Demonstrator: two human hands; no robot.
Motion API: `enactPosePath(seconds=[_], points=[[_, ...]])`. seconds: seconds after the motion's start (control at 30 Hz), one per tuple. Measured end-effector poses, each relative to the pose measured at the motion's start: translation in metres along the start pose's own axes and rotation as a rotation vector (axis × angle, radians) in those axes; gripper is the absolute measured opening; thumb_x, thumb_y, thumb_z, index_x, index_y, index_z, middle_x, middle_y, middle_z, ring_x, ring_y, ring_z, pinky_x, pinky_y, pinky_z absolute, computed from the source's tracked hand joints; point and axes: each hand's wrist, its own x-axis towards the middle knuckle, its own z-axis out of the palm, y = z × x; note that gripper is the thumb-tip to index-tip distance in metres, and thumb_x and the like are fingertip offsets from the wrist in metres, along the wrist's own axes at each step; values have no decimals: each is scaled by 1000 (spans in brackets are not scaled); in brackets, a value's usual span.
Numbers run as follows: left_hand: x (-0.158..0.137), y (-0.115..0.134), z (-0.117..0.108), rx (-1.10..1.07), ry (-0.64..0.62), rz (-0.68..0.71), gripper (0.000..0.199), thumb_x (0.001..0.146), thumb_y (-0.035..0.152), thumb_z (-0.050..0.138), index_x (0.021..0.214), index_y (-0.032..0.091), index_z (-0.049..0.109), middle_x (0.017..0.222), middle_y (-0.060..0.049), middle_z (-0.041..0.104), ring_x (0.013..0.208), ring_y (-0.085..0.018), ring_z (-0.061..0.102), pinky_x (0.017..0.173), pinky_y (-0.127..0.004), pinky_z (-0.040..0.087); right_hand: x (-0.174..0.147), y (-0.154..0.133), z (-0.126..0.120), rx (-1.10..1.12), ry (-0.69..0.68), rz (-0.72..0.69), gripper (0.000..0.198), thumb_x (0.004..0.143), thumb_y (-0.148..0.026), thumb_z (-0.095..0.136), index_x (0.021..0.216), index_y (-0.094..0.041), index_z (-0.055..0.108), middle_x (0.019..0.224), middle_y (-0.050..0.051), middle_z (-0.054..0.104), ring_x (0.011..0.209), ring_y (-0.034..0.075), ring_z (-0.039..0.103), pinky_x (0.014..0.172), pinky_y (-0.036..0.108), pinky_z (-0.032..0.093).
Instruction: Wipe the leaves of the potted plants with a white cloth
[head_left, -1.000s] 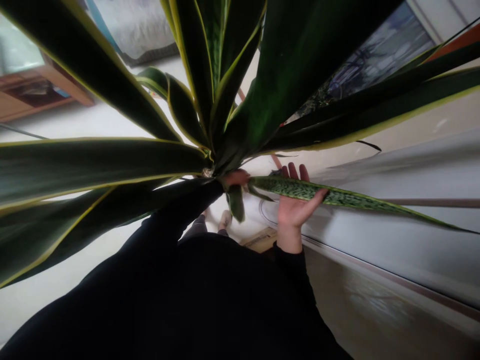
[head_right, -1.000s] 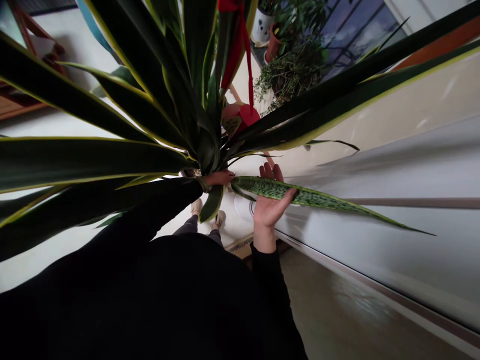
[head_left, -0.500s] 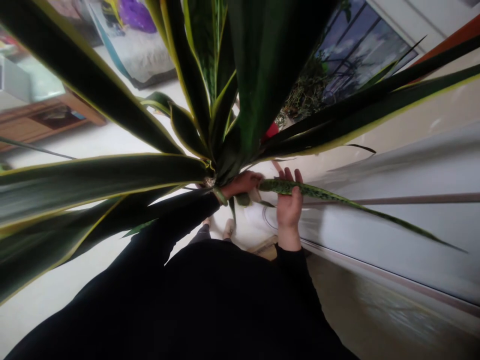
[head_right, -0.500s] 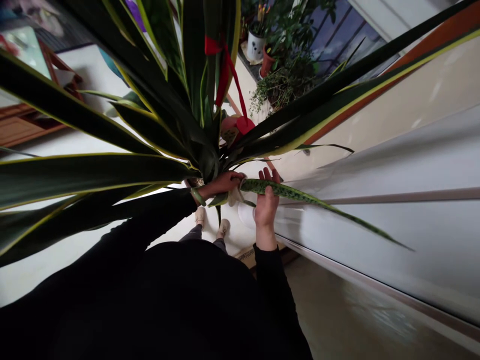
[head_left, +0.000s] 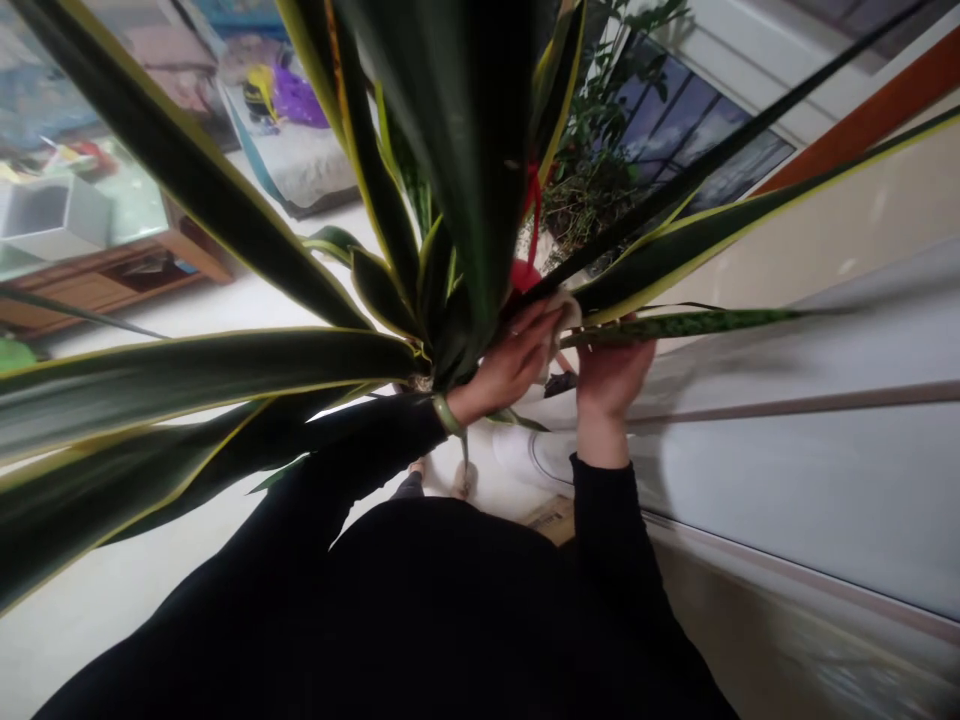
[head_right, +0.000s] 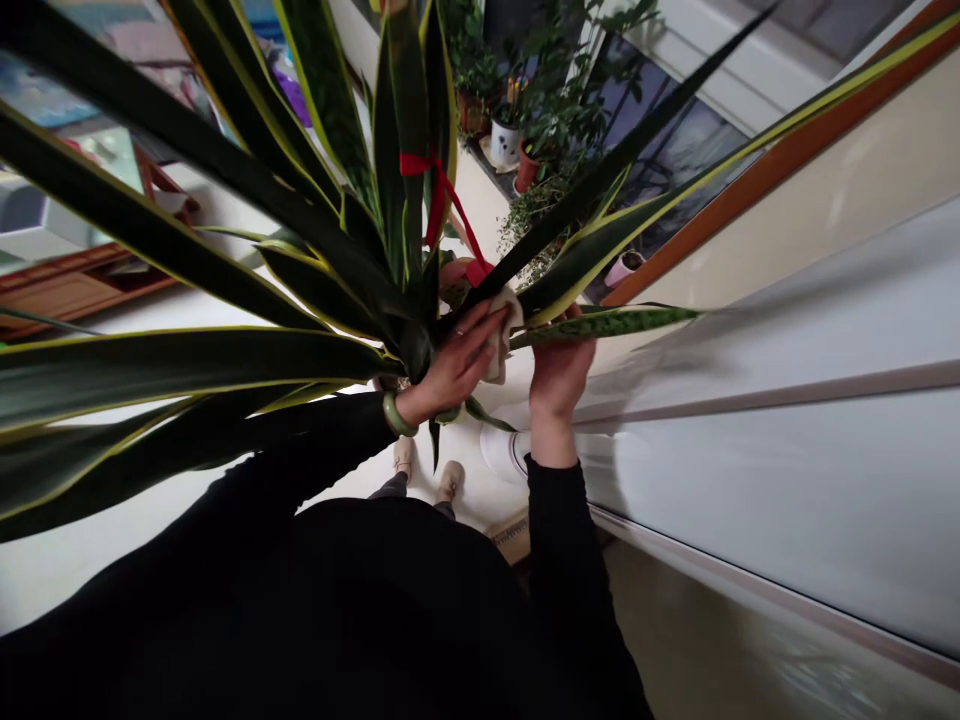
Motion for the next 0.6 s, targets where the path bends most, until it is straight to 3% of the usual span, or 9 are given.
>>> enactPosePath(seconds=[0.13,0.2,0.27,0.33,0.43,0.6], points=[[40,23,2,42,-17,81,56,118,33,33,171,15,41,184,-13,35,173,-34,33,145,-56,29,-1,-17,21,-27,-77,-116,70,99,-81,41,125,-25,74,137,12,77,143,30,68,118,55,59],[53,25,6,46,-17,90,56,118,32,31,170,13,40,183,-15,36,173,-33,33,145,-54,28,-5,-16,26,-85,-57,-177,62,91,-75,60,126,-25,73,140,11,76,149,30,63,119,51,59],[57,18,13,27,-21,65,56,118,33,28,170,15,40,182,-14,39,172,-31,36,144,-54,31,-7,-14,27,-146,23,-201,58,82,-57,78,128,-24,71,142,10,76,149,30,63,118,49,61],[51,7,22,-7,-35,15,55,118,34,28,169,18,43,179,-12,45,169,-31,42,141,-55,38,-5,-12,28,-195,137,-190,59,76,-44,84,129,-23,70,142,10,76,146,30,66,113,48,65],[32,-10,31,-41,-79,-84,53,118,36,30,163,18,51,174,-15,52,164,-31,49,139,-54,42,1,-13,25,-222,241,-169,52,79,-43,82,126,-25,72,144,7,75,144,31,68,105,49,70],[12,-9,31,-55,-95,-263,53,118,40,32,157,14,57,172,-19,53,161,-33,52,140,-54,41,4,-14,17,-220,215,-238,41,84,-44,76,121,-28,74,144,5,74,148,31,66,104,52,71]])
